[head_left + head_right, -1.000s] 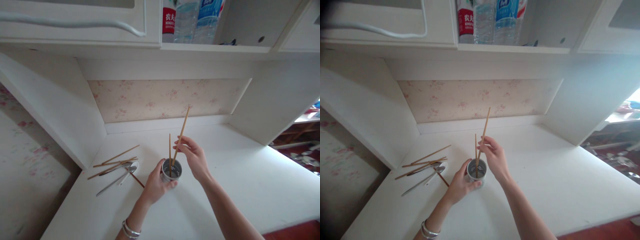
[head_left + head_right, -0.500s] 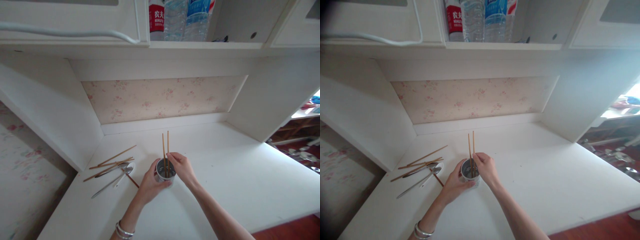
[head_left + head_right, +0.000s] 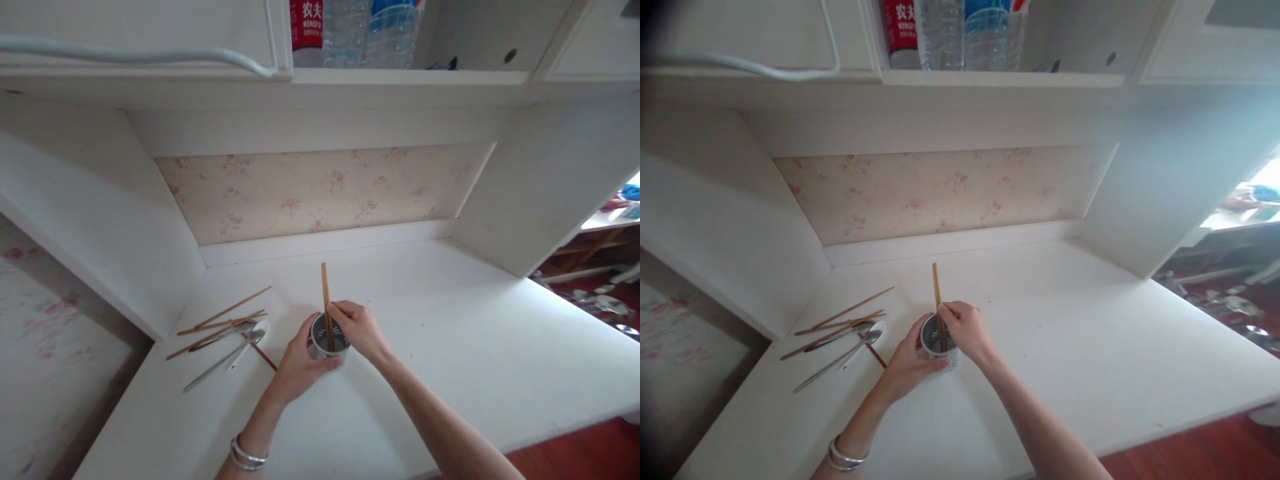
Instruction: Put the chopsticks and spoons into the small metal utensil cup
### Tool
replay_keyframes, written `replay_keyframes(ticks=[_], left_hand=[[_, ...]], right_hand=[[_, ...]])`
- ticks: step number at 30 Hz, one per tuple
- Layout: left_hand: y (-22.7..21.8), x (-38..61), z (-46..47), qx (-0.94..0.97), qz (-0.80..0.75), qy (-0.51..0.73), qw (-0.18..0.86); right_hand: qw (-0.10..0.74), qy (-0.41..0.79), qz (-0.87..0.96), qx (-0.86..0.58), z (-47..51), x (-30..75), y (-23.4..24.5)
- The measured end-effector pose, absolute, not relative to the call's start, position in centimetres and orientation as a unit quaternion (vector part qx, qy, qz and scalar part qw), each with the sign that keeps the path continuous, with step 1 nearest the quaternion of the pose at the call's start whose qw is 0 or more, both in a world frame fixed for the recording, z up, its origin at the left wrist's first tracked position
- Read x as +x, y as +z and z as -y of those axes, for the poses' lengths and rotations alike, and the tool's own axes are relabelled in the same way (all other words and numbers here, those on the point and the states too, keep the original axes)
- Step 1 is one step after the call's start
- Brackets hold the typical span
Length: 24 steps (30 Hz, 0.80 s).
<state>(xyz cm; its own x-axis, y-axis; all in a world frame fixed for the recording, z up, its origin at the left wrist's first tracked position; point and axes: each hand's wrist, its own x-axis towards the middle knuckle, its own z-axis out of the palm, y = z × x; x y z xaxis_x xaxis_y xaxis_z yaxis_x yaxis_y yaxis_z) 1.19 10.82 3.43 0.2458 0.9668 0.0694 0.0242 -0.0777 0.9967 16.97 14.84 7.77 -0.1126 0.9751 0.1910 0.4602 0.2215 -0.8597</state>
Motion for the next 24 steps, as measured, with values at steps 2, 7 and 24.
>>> replay_keyframes(ticks=[2,7,24], left_hand=[[3.42,1.22,-10.8,0.576,-0.423,0.446,0.539],[3.32,1.33,-10.81,0.56,-0.417,0.45,0.557],[3.19,1.17,-10.82,0.574,-0.406,0.453,0.548]], right_hand=[[0.407,0.327,0.661,-0.539,-14.88,16.84,7.81],[0.408,0.33,0.655,-0.543,-15.08,16.74,8.19],[0.404,0.343,0.658,-0.535,-15.23,16.95,7.9]])
